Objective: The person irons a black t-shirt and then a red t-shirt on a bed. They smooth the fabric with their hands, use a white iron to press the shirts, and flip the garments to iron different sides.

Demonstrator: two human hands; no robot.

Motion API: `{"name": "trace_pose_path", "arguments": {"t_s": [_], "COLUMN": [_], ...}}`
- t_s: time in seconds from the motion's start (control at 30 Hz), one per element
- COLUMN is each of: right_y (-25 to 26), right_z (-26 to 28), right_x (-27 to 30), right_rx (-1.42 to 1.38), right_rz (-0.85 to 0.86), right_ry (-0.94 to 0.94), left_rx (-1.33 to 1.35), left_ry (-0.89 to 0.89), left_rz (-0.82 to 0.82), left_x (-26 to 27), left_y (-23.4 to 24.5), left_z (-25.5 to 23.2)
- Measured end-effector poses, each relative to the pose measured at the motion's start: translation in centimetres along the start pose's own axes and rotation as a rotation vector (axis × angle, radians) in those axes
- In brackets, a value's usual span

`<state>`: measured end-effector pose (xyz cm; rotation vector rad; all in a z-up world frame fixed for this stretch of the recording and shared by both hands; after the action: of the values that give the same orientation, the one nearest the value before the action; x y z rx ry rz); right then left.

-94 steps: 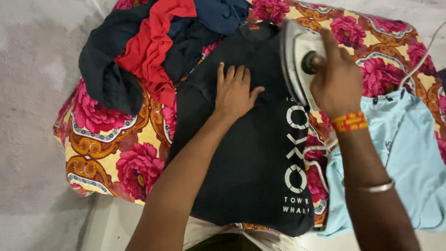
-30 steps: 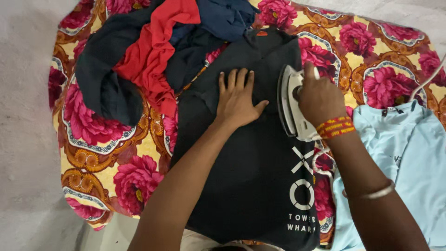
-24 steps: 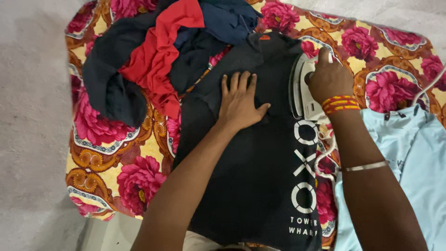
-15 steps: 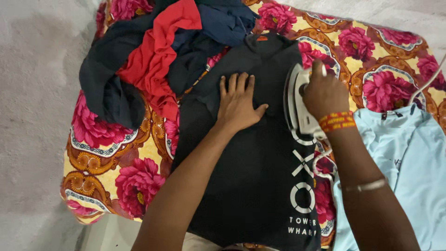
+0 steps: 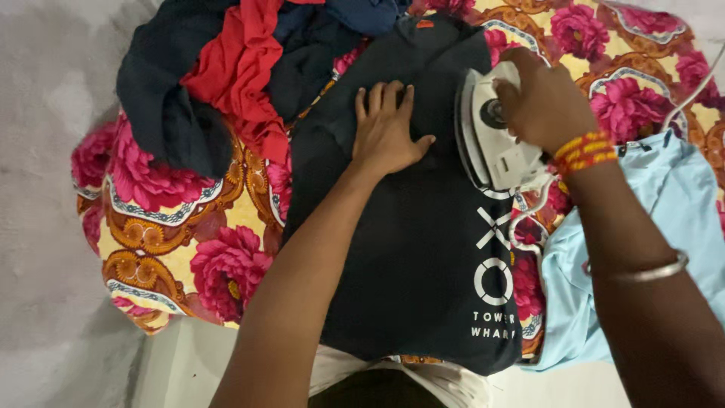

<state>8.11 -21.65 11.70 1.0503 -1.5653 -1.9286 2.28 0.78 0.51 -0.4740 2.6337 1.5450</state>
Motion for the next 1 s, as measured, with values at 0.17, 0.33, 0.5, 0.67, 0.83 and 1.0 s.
{"name": "trace_pose_path", "arguments": {"t_s": [0.17, 0.33, 0.5, 0.67, 0.83, 1.0], "right_y": [-0.6, -4.1, -6.3, -3.8, -3.6, -4.0], "right_z": [3.2, 3.3, 1.7, 4.5, 5.8, 5.8], "right_x": [-0.7, -3.3, -6.1, -1.2, -3.0, -4.2], "right_rx": [-0.146, -0.048, 0.039, 0.019, 0.187, 0.19], "right_rz": [0.003, -0.041, -0.054, 0.169, 0.103, 0.087], "right_ry": [0.059, 0.147, 0.224, 0.111, 0.02, 0.02], "left_rx": [0.139, 0.168, 0.165, 0.157, 0.11, 0.139], "left_ry": [-0.014, 0.002, 0.02, 0.042, 0.019, 0.048], "left_rz": [-0.157, -0.225, -0.205, -0.165, -0.21, -0.181], "left_x": [-0.6, -0.7, -0.4, -0.2, -0.1, 0.1], "left_y": [-1.7, -1.7, -0.6, -0.2, -0.5, -0.1], "left_z": [1.5, 1.5, 0.7, 0.5, 0.5, 0.4]}}
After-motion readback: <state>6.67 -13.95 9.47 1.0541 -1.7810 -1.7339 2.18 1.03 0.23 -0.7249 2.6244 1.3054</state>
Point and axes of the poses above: each hand's wrist, its own x-axis away from the middle knuckle, its own y-axis out of the back of the hand, z = x × y, the point moved 1 cm from there along -x, towards the middle knuckle, and after that the axes turned 14 degrees about y, right-handed, at the moved point
